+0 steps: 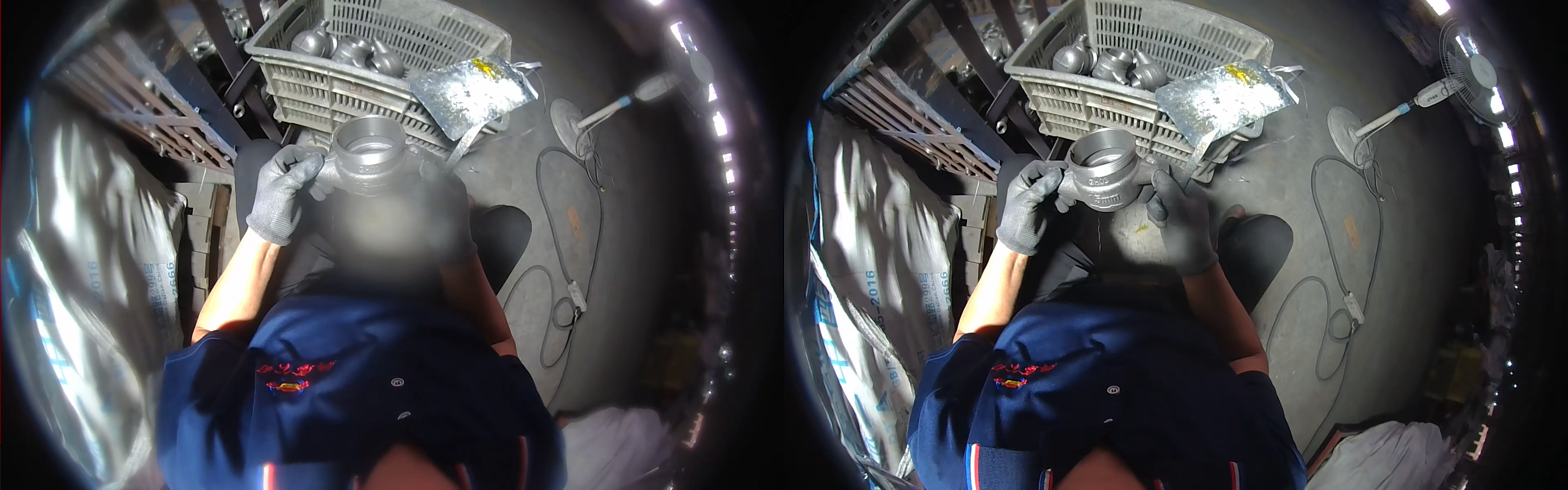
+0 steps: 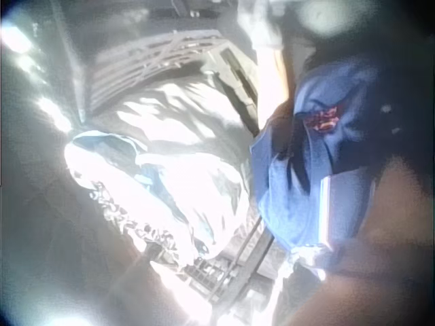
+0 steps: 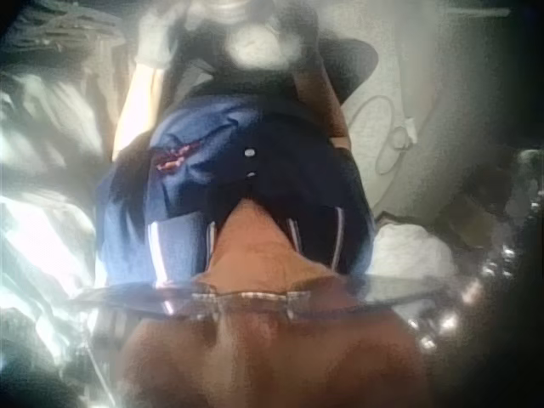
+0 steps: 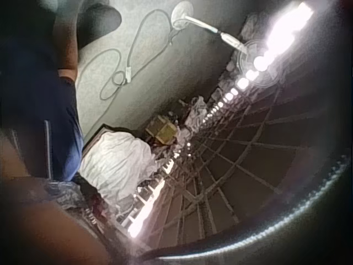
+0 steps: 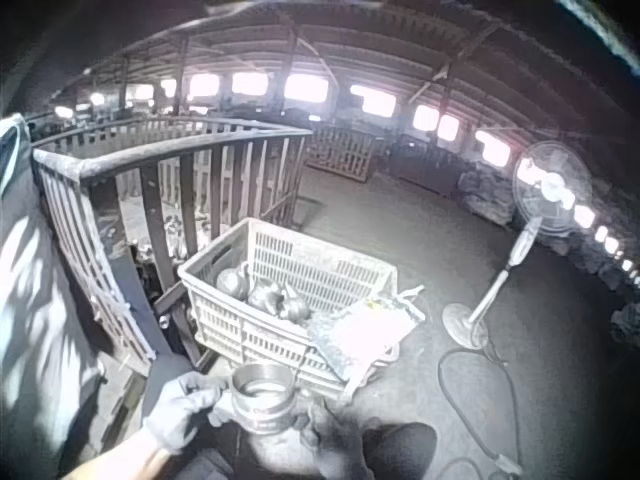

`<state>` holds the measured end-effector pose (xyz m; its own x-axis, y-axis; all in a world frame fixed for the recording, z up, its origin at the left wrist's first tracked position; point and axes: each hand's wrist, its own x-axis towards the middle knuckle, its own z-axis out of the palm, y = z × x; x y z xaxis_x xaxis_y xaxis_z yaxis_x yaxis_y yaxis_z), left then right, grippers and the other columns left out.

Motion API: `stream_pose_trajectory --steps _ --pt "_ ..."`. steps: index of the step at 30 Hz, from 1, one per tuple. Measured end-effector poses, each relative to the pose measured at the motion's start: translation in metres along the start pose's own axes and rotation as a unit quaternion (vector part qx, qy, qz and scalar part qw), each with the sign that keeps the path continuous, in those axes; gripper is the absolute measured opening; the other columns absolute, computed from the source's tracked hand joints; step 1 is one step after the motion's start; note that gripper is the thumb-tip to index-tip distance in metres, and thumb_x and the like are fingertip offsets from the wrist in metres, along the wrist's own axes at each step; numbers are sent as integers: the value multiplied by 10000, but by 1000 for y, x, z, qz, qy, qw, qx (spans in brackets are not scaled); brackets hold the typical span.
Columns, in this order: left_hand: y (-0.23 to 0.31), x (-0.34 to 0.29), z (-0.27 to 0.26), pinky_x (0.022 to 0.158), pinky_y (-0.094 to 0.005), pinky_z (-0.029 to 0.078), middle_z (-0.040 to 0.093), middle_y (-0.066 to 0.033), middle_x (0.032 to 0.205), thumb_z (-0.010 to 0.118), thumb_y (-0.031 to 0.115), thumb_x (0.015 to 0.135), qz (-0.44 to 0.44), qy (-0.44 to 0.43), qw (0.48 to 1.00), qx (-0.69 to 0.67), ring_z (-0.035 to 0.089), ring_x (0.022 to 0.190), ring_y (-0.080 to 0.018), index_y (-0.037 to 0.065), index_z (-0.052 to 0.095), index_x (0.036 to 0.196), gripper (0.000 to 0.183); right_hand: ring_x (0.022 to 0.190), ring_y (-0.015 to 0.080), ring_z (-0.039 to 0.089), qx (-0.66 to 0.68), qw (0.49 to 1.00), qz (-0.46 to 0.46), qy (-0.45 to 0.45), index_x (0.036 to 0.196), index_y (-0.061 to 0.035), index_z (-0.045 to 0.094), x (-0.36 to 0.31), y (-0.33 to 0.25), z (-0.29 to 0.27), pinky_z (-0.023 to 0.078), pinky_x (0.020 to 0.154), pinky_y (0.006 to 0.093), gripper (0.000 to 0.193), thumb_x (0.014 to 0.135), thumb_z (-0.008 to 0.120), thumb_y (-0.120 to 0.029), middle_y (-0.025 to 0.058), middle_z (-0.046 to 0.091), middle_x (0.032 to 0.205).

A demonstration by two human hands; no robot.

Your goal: Inspect metal fabrication parts for defects by rotating and examining them by hand.

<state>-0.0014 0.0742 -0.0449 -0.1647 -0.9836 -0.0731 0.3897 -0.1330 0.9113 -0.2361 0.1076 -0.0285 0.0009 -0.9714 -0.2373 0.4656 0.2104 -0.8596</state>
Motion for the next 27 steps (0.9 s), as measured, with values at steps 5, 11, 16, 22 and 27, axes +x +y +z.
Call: stream_pose_trajectory --steps 5,11,16,22,27 --pt "-10 -10 -4 637 -270 492 657 -95 830 671 172 891 12 -36 999 -26 607 678 -158 -18 610 1029 243 527 27 399 -14 999 -36 -26 1034 20 627 -8 -2 -1 333 485 182 214 964 511 -147 -4 551 718" --pt "3 -11 -7 824 -313 537 685 -94 968 688 204 884 -72 -112 989 -60 660 909 -169 -27 626 1089 315 544 159 506 -402 828 -382 -83 954 -3 651 9 -3 -16 414 498 274 195 773 589 35 54 553 700" --pt "-14 3 23 1061 -460 455 552 -169 1314 537 261 980 -239 -233 804 -493 560 1207 -270 24 460 1348 445 513 143 481 -180 957 -167 -153 907 -1 622 27 13 -16 381 463 269 103 831 554 -12 40 521 679" --pt "-41 7 35 1011 -604 441 463 -198 1411 335 483 1009 -32 -259 964 -53 498 1266 -368 66 359 1433 596 516 30 382 40 989 108 -93 968 -20 592 26 18 -9 266 443 184 289 998 435 -261 -29 500 687" --pt "-46 7 22 948 -656 453 499 -184 1379 273 560 999 -270 -161 781 -539 562 1185 -381 100 392 1420 635 521 26 393 -82 996 20 -26 1141 -13 583 17 17 -4 287 443 181 314 989 458 -258 -24 531 727"
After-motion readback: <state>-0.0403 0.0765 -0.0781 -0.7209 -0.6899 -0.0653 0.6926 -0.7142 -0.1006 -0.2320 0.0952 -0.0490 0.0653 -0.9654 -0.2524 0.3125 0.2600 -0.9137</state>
